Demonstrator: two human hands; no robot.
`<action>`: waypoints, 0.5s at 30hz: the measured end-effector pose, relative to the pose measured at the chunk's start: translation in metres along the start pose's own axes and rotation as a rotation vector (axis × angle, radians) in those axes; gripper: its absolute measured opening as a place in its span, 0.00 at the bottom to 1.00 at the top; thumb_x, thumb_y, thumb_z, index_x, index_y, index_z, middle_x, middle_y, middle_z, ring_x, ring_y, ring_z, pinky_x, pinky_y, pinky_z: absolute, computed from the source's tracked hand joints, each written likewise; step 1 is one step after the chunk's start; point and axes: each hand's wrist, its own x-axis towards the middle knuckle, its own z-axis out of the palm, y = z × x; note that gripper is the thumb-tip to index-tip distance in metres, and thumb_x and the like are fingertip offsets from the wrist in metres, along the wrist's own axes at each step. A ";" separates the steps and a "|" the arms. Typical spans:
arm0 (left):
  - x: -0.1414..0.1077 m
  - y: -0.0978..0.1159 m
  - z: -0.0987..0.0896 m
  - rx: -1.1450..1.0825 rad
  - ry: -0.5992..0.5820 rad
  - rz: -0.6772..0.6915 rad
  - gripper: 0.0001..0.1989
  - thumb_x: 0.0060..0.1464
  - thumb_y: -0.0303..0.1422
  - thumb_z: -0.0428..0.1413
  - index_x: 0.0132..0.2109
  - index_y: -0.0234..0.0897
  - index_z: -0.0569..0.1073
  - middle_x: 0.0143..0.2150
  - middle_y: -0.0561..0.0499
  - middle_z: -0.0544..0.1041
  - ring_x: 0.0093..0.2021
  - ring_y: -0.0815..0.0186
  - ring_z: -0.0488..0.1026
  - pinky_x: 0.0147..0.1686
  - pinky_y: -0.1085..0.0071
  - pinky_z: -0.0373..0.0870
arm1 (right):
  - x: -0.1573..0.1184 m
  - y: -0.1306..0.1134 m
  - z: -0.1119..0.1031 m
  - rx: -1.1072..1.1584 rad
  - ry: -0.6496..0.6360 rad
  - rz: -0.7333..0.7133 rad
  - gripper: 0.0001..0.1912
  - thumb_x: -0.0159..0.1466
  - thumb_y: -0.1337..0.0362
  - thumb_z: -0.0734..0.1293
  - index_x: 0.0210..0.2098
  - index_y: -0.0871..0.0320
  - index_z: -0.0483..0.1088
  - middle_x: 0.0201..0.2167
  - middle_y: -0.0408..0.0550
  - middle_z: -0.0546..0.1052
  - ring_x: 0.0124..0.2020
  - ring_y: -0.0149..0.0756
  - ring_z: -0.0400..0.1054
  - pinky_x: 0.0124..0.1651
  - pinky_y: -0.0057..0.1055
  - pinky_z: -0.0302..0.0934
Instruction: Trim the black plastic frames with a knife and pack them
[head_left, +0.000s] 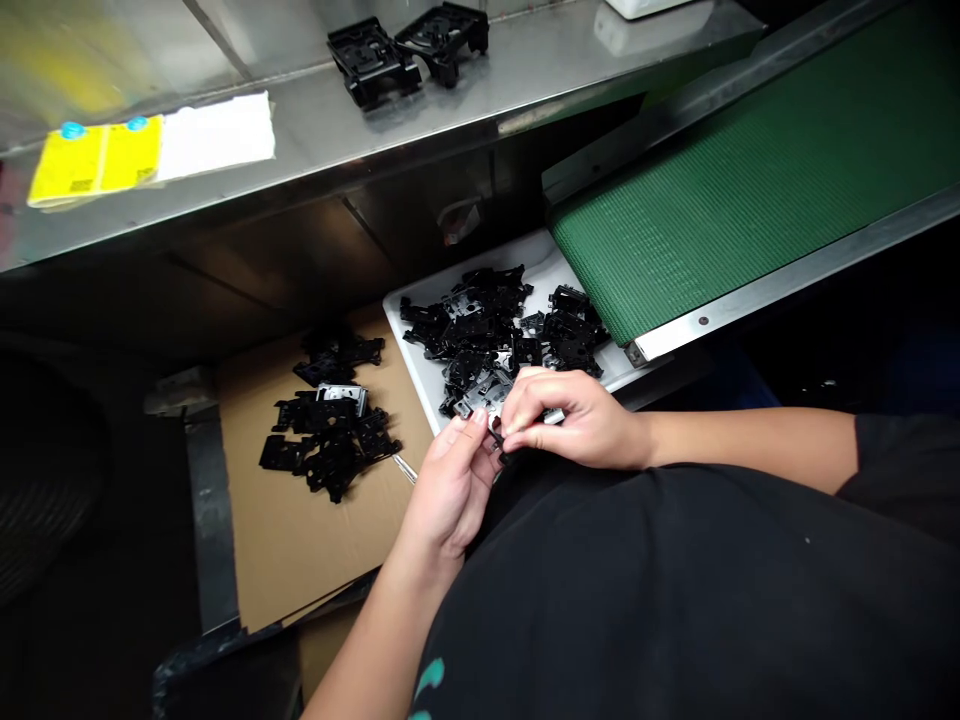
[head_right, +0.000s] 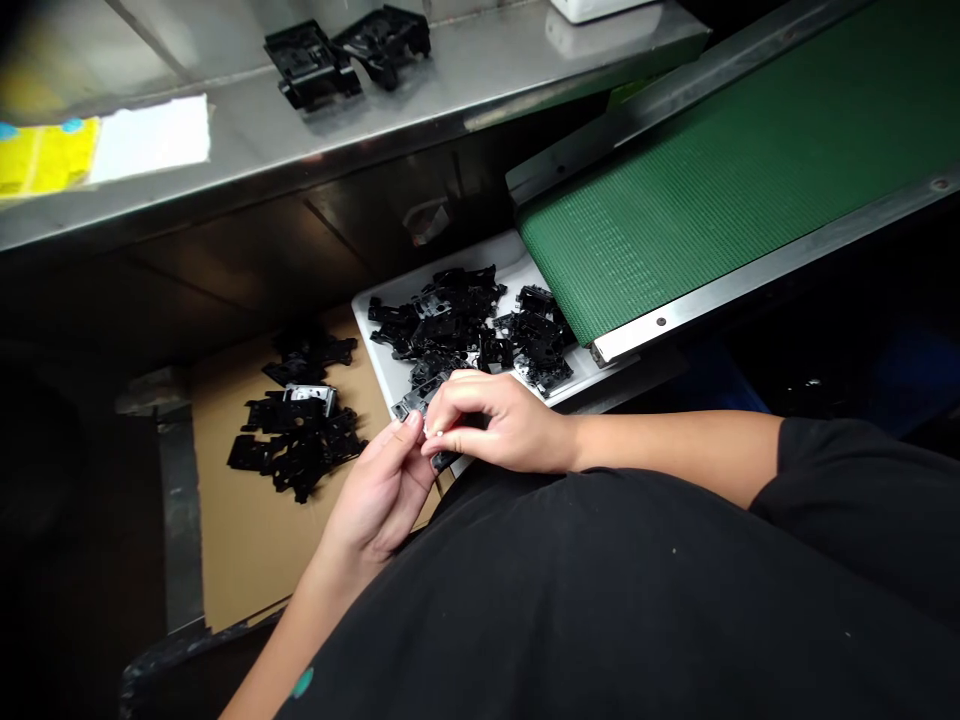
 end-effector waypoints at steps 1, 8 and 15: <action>0.003 0.001 -0.008 0.018 0.013 0.037 0.10 0.60 0.38 0.69 0.39 0.36 0.79 0.37 0.49 0.81 0.38 0.67 0.78 0.43 0.71 0.78 | 0.001 -0.001 0.000 0.076 0.071 0.045 0.09 0.67 0.64 0.78 0.33 0.55 0.76 0.35 0.46 0.82 0.38 0.37 0.77 0.46 0.39 0.73; 0.053 0.047 -0.139 0.442 0.659 0.279 0.07 0.61 0.33 0.63 0.43 0.36 0.75 0.36 0.53 0.80 0.33 0.70 0.76 0.41 0.71 0.77 | -0.018 0.001 -0.030 0.155 0.348 0.156 0.10 0.65 0.67 0.79 0.33 0.54 0.75 0.34 0.44 0.80 0.38 0.35 0.75 0.44 0.36 0.71; 0.094 0.073 -0.204 0.903 1.108 0.397 0.13 0.62 0.37 0.64 0.49 0.36 0.76 0.56 0.43 0.77 0.62 0.49 0.72 0.65 0.39 0.66 | -0.075 0.007 -0.075 -0.056 0.514 0.294 0.08 0.68 0.66 0.77 0.34 0.53 0.76 0.34 0.44 0.79 0.38 0.37 0.74 0.43 0.37 0.70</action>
